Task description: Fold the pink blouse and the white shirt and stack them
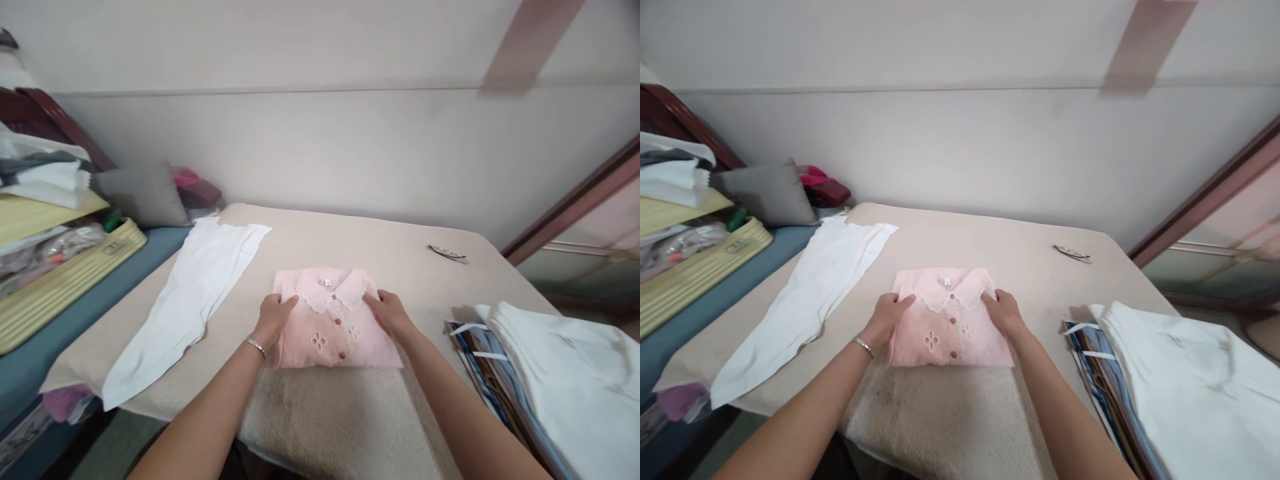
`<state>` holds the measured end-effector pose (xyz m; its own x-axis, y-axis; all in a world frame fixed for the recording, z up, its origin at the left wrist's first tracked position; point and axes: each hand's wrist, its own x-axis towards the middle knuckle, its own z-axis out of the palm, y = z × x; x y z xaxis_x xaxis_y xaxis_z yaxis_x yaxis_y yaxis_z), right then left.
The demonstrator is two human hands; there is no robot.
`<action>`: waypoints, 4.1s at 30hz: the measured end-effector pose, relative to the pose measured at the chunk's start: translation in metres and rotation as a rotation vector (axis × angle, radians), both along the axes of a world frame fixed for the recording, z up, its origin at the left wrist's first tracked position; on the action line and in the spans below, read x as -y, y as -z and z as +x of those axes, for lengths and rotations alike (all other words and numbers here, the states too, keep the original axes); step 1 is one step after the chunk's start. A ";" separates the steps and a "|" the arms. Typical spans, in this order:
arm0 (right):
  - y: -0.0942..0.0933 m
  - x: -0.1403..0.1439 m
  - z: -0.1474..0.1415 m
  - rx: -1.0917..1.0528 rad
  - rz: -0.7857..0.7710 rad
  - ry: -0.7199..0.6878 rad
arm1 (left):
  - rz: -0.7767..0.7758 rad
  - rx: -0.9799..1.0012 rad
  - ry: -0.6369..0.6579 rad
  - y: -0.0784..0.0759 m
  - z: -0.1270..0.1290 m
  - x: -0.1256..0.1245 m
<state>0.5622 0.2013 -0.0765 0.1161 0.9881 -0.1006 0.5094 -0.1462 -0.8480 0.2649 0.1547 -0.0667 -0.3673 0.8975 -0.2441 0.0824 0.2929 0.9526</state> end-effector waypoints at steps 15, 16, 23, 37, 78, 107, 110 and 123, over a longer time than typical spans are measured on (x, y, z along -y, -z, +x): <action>0.005 -0.015 -0.022 0.369 0.147 0.016 | 0.135 0.065 0.035 0.009 -0.012 -0.017; 0.010 -0.016 -0.021 0.372 0.133 0.020 | 0.136 0.039 0.025 0.011 -0.012 -0.018; -0.003 -0.016 -0.017 0.352 0.206 -0.032 | 0.199 -0.035 0.055 0.004 -0.011 -0.018; 0.006 -0.018 -0.020 0.630 0.002 0.030 | 0.176 -0.227 -0.011 0.003 -0.027 -0.031; 0.024 0.015 -0.027 0.450 0.218 -0.265 | 0.007 -0.917 0.194 -0.006 -0.031 -0.024; -0.028 -0.030 -0.015 0.641 -0.075 0.047 | -0.102 -0.918 0.255 0.014 -0.028 -0.031; -0.020 -0.040 -0.027 0.645 -0.108 0.078 | -0.107 -0.929 0.262 0.016 -0.030 -0.032; -0.006 -0.028 -0.025 0.681 -0.039 0.199 | -0.127 -0.900 0.240 0.016 -0.032 -0.032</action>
